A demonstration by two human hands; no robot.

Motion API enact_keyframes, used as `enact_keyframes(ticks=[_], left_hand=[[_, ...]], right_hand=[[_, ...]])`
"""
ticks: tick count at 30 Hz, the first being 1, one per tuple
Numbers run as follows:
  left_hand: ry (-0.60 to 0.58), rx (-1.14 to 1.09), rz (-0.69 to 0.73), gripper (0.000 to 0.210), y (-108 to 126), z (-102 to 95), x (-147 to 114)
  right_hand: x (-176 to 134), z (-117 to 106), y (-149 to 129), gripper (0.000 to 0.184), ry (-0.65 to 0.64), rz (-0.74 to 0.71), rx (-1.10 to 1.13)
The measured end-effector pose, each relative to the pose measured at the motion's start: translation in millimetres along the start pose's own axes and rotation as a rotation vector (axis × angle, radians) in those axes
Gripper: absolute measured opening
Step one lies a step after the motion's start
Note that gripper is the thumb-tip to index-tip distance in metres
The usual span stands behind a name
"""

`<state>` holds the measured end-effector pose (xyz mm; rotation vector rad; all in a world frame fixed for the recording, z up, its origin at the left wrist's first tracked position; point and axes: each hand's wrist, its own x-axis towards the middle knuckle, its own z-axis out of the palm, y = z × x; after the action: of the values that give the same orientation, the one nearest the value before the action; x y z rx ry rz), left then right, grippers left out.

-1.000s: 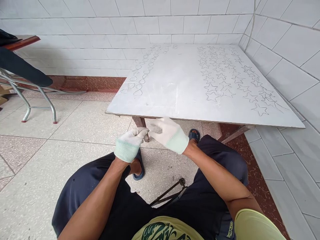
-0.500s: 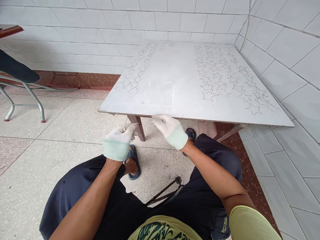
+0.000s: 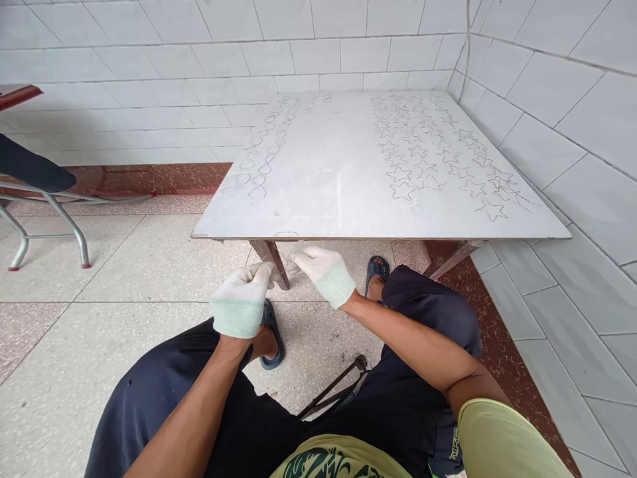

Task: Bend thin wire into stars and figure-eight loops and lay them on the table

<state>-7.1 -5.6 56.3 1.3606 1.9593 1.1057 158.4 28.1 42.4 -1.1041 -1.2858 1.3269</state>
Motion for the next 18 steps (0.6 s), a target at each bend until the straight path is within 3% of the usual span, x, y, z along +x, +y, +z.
enact_keyframes(ticks=[3, 7, 13, 18], left_hand=[[-0.036, 0.012, -0.024, 0.037, 1, 0.2, -6], [-0.047, -0.039, -0.090, 0.038, 1, 4.0, -15], [-0.044, -0.208, -0.120, 0.034, -11, 7.8, -18], [-0.002, -0.245, -0.090, 0.033, -14, 6.7, -17]], right_hand=[[0, -3, -2, 0.027, 0.076, -0.045, -0.121], [-1, -2, -2, 0.029, 0.083, -0.084, -0.160], [-3, -7, 2, 0.027, -0.158, -0.155, 0.228], [9, -7, 18, 0.039, -0.351, -0.071, 0.627]])
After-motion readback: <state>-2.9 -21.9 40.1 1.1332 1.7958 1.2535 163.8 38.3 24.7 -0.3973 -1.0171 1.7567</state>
